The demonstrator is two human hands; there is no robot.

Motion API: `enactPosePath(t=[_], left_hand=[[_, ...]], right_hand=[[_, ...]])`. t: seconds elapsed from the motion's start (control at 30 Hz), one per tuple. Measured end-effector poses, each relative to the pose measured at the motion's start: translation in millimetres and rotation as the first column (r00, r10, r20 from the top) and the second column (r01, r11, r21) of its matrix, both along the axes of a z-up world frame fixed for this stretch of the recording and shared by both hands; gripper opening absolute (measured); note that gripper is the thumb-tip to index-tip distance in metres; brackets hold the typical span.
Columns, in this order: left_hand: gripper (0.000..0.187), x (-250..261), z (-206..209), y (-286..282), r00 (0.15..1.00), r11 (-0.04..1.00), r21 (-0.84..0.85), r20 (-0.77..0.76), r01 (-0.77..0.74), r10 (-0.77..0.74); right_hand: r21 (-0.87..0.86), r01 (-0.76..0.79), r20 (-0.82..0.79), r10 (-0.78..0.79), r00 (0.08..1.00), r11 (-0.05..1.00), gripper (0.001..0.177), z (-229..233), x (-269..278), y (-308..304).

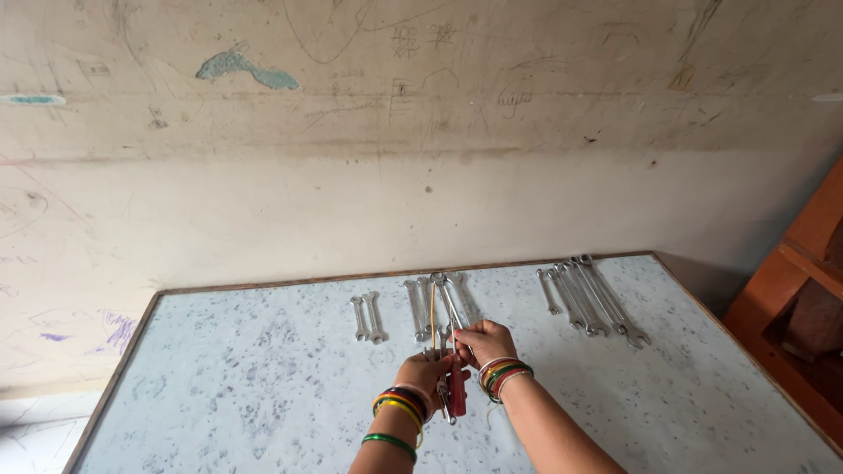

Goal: The person wipes a marble-topped table with a pink cloth, then picks up various metal tools from the floor and arranges them in a row on the table. The tools include wrenches and screwdrivers.

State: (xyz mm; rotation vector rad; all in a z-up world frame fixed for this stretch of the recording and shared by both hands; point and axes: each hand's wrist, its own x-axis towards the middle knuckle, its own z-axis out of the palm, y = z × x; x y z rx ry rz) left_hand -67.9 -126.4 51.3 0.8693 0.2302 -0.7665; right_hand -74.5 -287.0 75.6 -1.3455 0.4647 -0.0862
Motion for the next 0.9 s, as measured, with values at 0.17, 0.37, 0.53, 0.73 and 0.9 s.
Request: enactPosePath(t=[0.17, 0.37, 0.53, 0.73, 0.9], left_hand=[[0.017, 8.1, -4.9, 2.0, 0.995, 0.995, -0.022, -0.039, -0.092, 0.091], [0.014, 24.6, 2.3, 12.8, 0.973, 0.972, -0.062, -0.027, -0.228, 0.227], [0.014, 33.2, 11.5, 14.7, 0.964, 0.964, -0.037, -0.023, -0.265, 0.264], [0.014, 39.7, 9.9, -10.6, 0.946, 0.946, -0.007, -0.016, -0.323, 0.323], [0.014, 42.1, 10.5, -41.5, 0.964, 0.964, 0.0, 0.021, -0.266, 0.266]], right_hand=[[0.155, 0.128, -0.005, -0.129, 0.992, 0.979, 0.019, 11.8, -5.1, -14.6], [-0.219, -0.006, -0.087, -0.014, 0.996, 0.976, 0.055, 14.6, -8.9, -13.9], [-0.66, -0.112, -0.13, 0.034, 0.991, 0.743, 0.046, 31.5, -21.6, 14.6], [-0.712, -0.027, 0.042, 0.081, 0.996, 0.701, 0.035, 25.7, -30.9, 25.0], [-0.653, 0.041, 0.252, 0.165, 0.954, 0.757, 0.026, 1.2, -28.2, -8.7]])
